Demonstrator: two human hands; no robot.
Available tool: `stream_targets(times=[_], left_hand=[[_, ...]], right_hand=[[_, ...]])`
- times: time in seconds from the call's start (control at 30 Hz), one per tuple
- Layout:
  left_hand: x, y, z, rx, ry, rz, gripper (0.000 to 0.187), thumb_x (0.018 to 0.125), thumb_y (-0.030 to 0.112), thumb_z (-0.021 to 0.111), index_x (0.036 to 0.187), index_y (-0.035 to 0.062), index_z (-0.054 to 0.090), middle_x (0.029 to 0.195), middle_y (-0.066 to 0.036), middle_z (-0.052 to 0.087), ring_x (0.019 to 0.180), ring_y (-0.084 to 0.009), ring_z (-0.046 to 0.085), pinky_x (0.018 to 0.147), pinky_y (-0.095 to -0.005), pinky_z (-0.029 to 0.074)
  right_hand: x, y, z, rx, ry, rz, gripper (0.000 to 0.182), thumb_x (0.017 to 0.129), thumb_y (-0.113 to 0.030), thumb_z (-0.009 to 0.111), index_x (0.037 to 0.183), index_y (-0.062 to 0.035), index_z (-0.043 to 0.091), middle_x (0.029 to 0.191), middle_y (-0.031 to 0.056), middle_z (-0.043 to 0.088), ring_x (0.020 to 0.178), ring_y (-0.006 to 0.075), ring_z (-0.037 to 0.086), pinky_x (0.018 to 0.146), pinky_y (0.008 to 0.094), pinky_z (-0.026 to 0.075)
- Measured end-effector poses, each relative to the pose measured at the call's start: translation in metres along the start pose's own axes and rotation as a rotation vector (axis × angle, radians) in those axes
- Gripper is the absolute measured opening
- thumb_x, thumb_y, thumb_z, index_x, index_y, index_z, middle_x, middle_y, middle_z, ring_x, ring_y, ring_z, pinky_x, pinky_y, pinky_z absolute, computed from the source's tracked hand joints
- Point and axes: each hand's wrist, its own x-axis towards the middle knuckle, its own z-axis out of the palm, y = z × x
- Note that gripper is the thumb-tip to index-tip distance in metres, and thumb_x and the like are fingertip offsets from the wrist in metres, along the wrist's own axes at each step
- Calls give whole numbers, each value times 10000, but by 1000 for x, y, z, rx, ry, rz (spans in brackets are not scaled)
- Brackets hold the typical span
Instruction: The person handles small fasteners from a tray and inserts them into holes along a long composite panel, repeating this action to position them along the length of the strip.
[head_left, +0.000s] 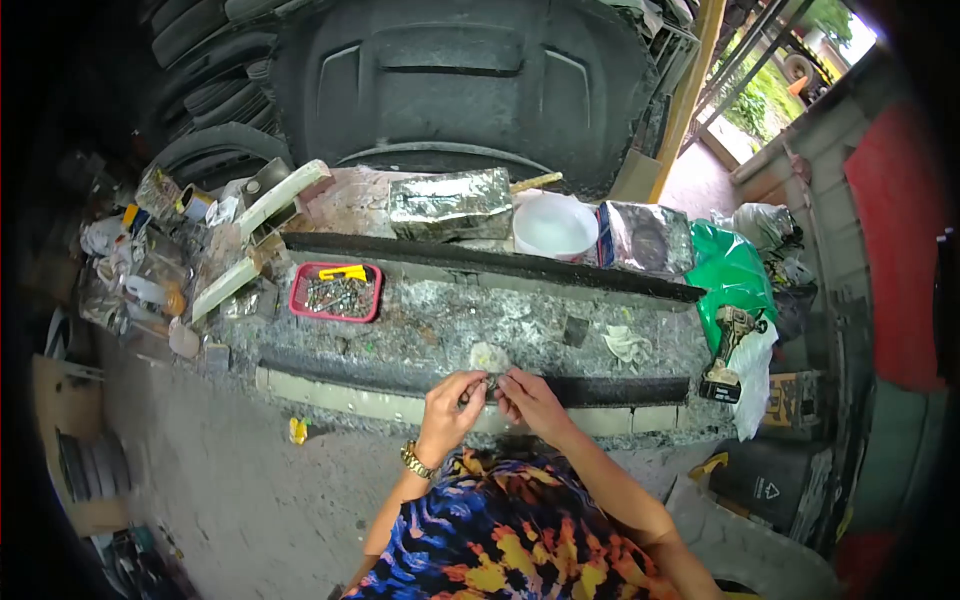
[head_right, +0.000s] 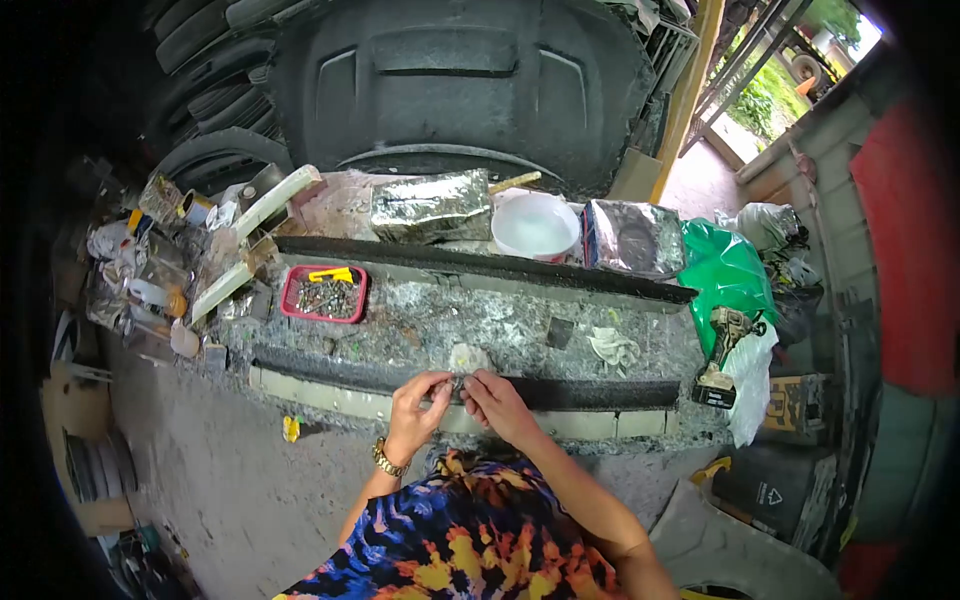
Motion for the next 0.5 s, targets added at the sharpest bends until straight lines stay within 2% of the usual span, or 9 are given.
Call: stream_targets(times=[0.13, 0.2, 0.27, 0.33, 0.37, 0.4, 0.43, 0.47, 0.5], left_hand=[[-33, 25, 52, 31, 7, -19, 148, 832, 12, 621, 977, -15, 635, 778, -95, 633, 655, -159, 593, 615, -271, 472], [-52, 36, 89, 16, 53, -51, 137, 840, 31, 620, 970, -9, 625, 801, -123, 644, 653, -182, 592, 612, -294, 476], [-72, 52, 131, -3, 97, -145, 77, 875, 66, 596, 870, -10, 597, 706, -107, 629, 599, -165, 575, 577, -298, 462], [-95, 57, 165, -39, 33, -281, 188, 911, 110, 575, 770, -10, 543, 618, -62, 581, 543, -111, 516, 523, -281, 421], [-111, 49, 184, -113, 8, -368, 233, 924, 127, 566, 738, -7, 520, 592, -36, 548, 533, -86, 484, 506, -270, 399], [-121, 50, 199, -183, -13, -462, 280, 937, 144, 556, 707, -4, 496, 565, -10, 516, 523, -61, 453, 489, -259, 378], [-132, 52, 215, -193, -34, -502, 331, 958, 193, 551, 669, 61, 457, 582, 29, 471, 535, -48, 431, 486, -236, 365], [-141, 57, 227, -180, -42, -498, 246, 953, 182, 556, 757, 37, 522, 648, 18, 518, 581, -51, 478, 521, -225, 395], [-148, 67, 242, -260, 9, -503, 169, 945, 159, 565, 841, 27, 548, 710, 10, 544, 629, -55, 508, 553, -218, 412]], right_hand=[[-47, 6, -42, 172, -119, 65, 265, 1004, -274, 437, 881, -63, 539, 726, -18, 534, 578, 44, 480, 508, 197, 391], [-68, 28, -68, 200, -165, -7, 221, 993, -242, 468, 924, -47, 544, 702, -11, 532, 559, 51, 476, 484, 202, 392], [-93, 51, -96, 179, -144, -29, 193, 982, -238, 493, 944, -56, 546, 700, -18, 529, 570, 38, 469, 492, 199, 387], [-119, 68, -123, 73, -131, -74, 187, 961, -222, 526, 944, -37, 547, 731, -7, 558, 588, 53, 477, 513, 230, 396], [-129, 84, -132, -33, -33, -230, 207, 941, -203, 531, 923, 2, 545, 729, 5, 584, 610, 79, 491, 535, 268, 406], [-138, 93, -146, -17, -26, -232, 207, 941, -203, 531, 923, 2, 545, 729, 5, 584, 610, 79, 491, 535, 268, 406], [-150, 102, -160, -163, -41, -193, 214, 935, -199, 520, 918, 12, 547, 719, 10, 592, 610, 96, 498, 542, 288, 412], [-161, 107, -172, -310, -61, -152, 222, 929, -196, 510, 913, 23, 549, 708, 15, 601, 611, 112, 505, 549, 308, 417], [-176, 98, -180, -230, -97, 37, 240, 934, -215, 479, 863, 2, 552, 636, 5, 559, 537, 88, 476, 489, 276, 392]])
